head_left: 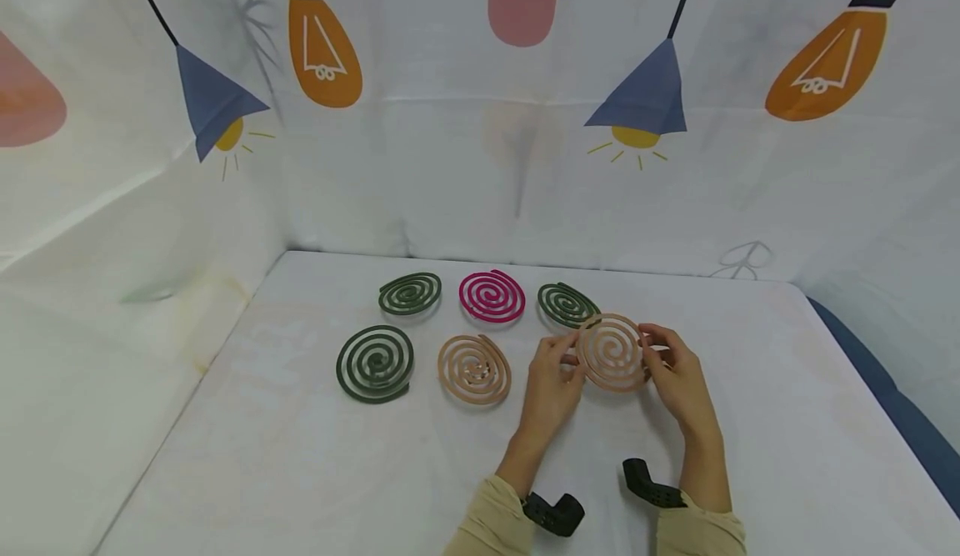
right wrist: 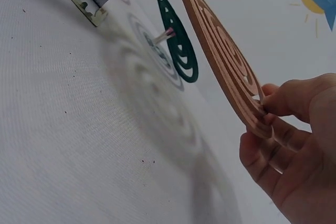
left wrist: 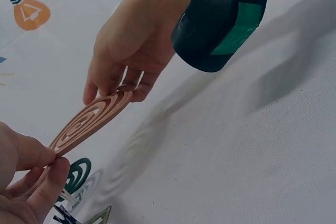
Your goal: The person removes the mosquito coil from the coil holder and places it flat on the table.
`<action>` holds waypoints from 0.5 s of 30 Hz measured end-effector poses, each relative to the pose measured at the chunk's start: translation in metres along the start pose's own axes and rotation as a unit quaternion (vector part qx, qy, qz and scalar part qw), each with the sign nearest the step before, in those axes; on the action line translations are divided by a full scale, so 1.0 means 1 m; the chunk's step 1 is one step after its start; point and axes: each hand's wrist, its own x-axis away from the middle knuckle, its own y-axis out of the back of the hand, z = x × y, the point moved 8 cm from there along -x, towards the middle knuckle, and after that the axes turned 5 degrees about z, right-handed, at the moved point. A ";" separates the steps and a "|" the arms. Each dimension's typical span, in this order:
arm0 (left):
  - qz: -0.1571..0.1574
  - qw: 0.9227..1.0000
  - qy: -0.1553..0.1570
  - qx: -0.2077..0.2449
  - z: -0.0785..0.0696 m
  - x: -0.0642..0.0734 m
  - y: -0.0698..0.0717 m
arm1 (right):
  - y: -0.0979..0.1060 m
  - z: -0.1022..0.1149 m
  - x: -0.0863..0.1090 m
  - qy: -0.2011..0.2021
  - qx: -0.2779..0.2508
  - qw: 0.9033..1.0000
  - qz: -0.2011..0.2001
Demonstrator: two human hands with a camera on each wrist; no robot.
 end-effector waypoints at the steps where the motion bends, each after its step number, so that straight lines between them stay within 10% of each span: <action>1: 0.001 1.000 -0.001 0.002 -0.001 0.000 0.000 | 0.000 0.000 0.000 -0.001 0.002 1.000 0.000; 15: 0.017 1.000 0.006 0.013 -0.005 0.003 -0.007 | 0.004 -0.003 0.002 0.004 -0.001 1.000 -0.010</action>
